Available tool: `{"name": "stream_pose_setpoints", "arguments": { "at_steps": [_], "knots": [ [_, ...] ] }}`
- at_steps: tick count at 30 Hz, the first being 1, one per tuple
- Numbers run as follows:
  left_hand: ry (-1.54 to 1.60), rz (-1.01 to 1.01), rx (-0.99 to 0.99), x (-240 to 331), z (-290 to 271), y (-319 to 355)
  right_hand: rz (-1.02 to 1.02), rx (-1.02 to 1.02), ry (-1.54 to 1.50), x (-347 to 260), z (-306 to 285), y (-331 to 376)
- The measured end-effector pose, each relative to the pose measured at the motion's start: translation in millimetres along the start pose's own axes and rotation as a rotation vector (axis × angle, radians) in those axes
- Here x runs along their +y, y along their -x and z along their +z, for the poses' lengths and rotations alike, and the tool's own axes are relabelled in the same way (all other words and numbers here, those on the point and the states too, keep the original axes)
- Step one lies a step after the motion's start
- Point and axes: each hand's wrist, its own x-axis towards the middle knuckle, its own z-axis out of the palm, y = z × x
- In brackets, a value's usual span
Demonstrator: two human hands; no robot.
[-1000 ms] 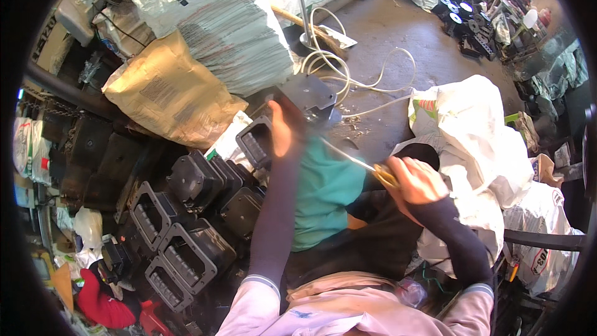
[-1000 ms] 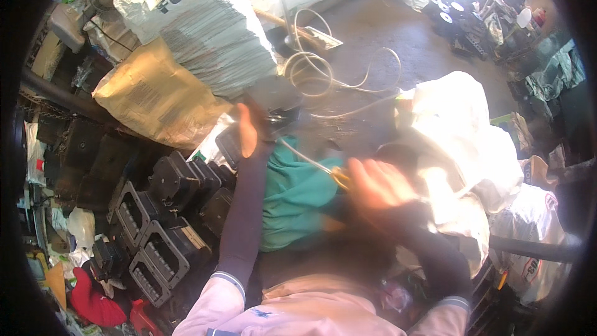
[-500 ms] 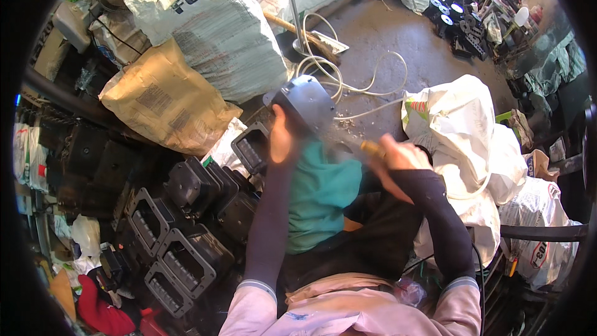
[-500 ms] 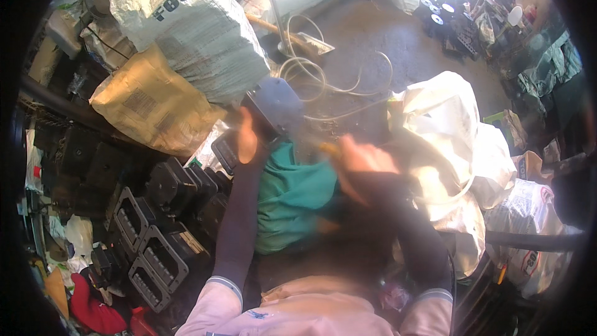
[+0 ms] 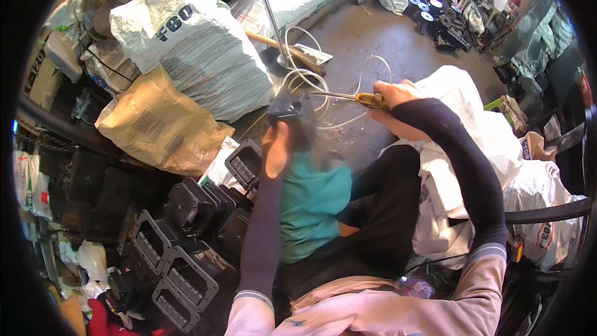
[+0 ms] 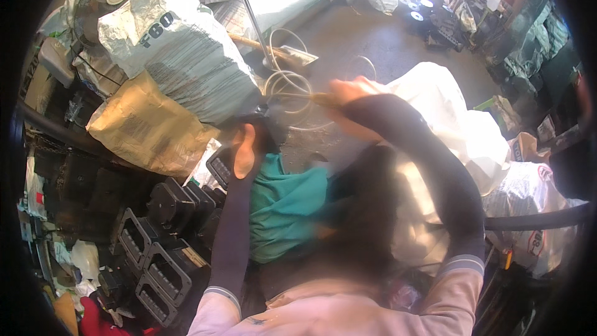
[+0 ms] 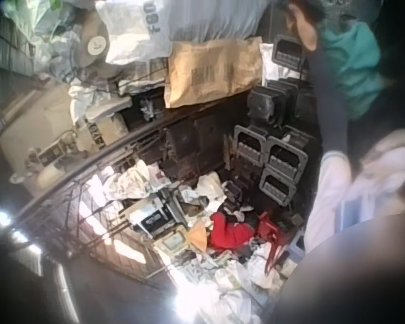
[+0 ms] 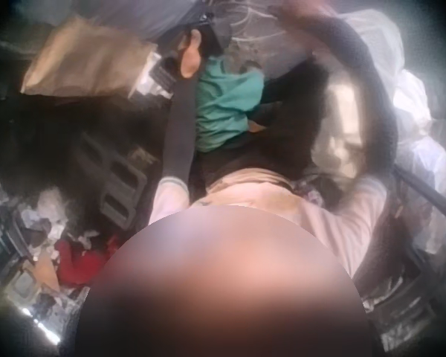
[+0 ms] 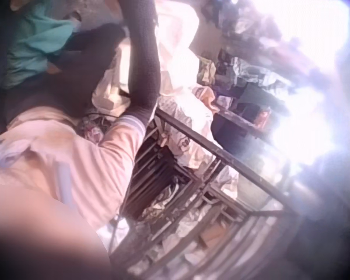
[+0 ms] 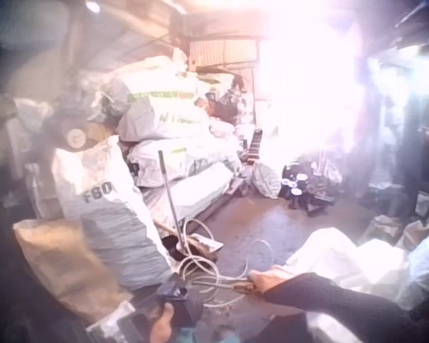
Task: The person sits on the floor and repeatedly cleans black plastic parts using a green cloth and a handheld air nozzle. They wipe each part, then blow air into crevices, and place the cleaned parts aside.
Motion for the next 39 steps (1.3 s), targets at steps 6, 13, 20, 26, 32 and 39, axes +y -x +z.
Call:
{"name": "stream_pose_setpoints", "arguments": {
  "at_steps": [6,13,20,26,32,39],
  "knots": [
    [-0.596,0.07,-0.015,11.3,35.7,11.3,0.161,0.018,-0.403,4.4,65.5,85.0],
    [-0.938,0.656,-0.074,-7.8,54.0,21.4,0.09,0.331,-0.202,-47.3,114.6,180.7],
    [-1.033,0.813,-0.118,-12.3,67.3,25.7,0.122,0.511,-0.294,-19.2,109.6,109.9],
    [-1.225,0.984,-0.233,-3.1,68.9,23.8,0.368,0.078,-0.574,-3.5,60.6,18.0],
    [-1.315,0.969,-0.247,1.9,66.9,20.3,0.186,-0.271,-0.926,2.5,43.9,7.1],
    [-1.334,0.985,-0.304,5.4,59.2,23.3,0.171,-0.396,-0.949,6.7,49.1,-8.2]
  ]
}}
